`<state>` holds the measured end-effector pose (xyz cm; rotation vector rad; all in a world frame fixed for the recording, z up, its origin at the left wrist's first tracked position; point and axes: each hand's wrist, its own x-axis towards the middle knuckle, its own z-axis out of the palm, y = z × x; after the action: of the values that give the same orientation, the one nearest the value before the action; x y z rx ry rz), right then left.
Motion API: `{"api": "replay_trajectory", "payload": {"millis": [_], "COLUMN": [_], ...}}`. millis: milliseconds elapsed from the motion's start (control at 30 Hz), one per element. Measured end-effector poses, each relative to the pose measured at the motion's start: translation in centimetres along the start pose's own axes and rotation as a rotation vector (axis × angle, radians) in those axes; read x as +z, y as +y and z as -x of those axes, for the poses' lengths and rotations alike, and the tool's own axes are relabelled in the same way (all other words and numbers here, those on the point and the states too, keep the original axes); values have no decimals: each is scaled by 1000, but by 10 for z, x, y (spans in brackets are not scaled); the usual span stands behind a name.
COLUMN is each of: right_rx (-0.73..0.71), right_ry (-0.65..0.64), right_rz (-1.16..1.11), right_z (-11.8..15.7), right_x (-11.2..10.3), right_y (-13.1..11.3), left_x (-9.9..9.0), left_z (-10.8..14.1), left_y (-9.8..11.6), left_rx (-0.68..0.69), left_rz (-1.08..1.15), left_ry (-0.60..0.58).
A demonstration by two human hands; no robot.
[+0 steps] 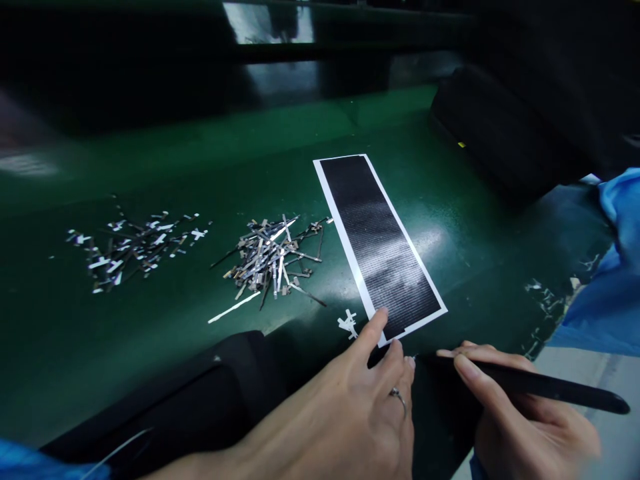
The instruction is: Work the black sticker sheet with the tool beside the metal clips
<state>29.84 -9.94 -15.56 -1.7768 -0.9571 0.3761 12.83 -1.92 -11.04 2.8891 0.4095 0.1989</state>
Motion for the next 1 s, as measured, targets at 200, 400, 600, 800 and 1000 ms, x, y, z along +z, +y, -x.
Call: {"api": "replay_trajectory", "payload": {"millis": [200, 400, 600, 800, 1000], "right_rx": [14, -43, -105, -74, -70], "right_ry": [3, -22, -8, 39, 42], "right_rz": [-6, 13, -17, -45, -79], "right_z": [1, 1, 2, 1, 1], "right_x": [1, 0, 3, 5, 6], "right_y": [-2, -4, -6, -7, -7], "left_x": [-2, -4, -2, 0, 4], "left_z": [-3, -5, -5, -2, 0], "left_y": [0, -1, 1, 1, 0], "left_rx": [112, 112, 99, 114, 94], "left_rz": [-210, -223, -213, -172, -176], "left_ry": [37, 20, 17, 6, 63]}}
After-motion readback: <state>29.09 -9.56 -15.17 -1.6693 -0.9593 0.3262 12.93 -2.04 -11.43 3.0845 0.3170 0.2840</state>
